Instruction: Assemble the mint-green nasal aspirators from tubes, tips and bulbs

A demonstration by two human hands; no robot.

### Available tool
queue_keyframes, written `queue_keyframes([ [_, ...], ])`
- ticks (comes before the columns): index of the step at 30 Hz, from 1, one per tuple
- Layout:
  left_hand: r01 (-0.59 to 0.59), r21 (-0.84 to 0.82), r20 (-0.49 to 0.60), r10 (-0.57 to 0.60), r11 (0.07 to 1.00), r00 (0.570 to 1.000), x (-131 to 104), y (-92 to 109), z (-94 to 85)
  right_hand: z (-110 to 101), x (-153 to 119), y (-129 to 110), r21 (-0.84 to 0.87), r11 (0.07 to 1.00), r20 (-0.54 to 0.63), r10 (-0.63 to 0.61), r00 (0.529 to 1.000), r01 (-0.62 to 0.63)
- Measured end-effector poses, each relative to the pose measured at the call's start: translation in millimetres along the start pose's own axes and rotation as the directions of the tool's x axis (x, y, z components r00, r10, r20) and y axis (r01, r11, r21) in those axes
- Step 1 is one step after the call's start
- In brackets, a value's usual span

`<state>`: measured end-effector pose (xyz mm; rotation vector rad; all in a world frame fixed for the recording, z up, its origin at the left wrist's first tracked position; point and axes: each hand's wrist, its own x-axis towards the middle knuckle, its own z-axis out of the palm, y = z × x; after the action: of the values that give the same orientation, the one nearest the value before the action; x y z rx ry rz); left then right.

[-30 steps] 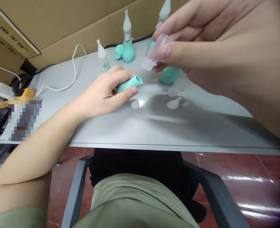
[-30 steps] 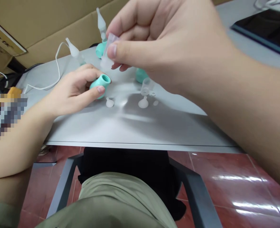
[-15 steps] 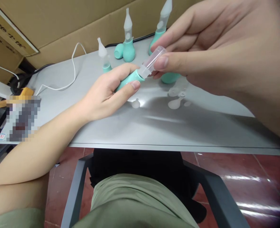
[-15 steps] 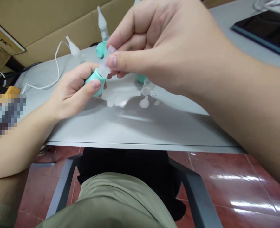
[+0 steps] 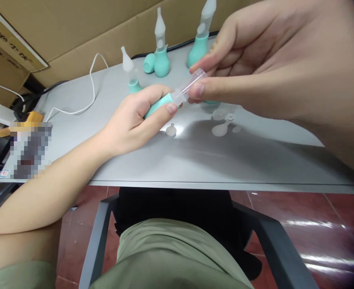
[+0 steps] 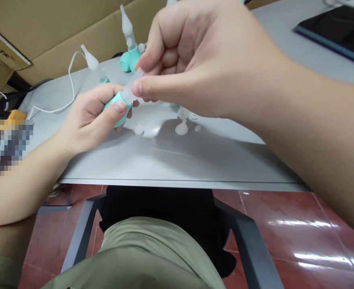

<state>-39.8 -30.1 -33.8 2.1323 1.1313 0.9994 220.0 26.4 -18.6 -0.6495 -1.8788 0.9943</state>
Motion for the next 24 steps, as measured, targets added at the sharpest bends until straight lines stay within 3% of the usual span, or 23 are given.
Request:
queue_keyframes([
  [4,-0.096,0.131,0.013,0.095,0.987,0.995,1,3,1.2,4,-5,-7,-0.014,1.0,0.039,-0.027,0.999,0.028],
  [8,-0.14,0.19,0.021,0.139,0.972,0.99,1,4,2.0,9,-14,-14,-0.084,0.996,-0.082,0.016,0.997,-0.023],
  [14,-0.075,0.263,0.025,0.071,0.962,0.997,-1,6,2.4,11,-18,-14,-0.1,0.995,-0.089,0.005,0.996,-0.014],
  [24,-0.103,0.218,0.01,0.103,0.971,0.995,-2,0,4.9,13,-20,-11,-0.181,0.983,-0.111,0.015,0.994,-0.035],
])
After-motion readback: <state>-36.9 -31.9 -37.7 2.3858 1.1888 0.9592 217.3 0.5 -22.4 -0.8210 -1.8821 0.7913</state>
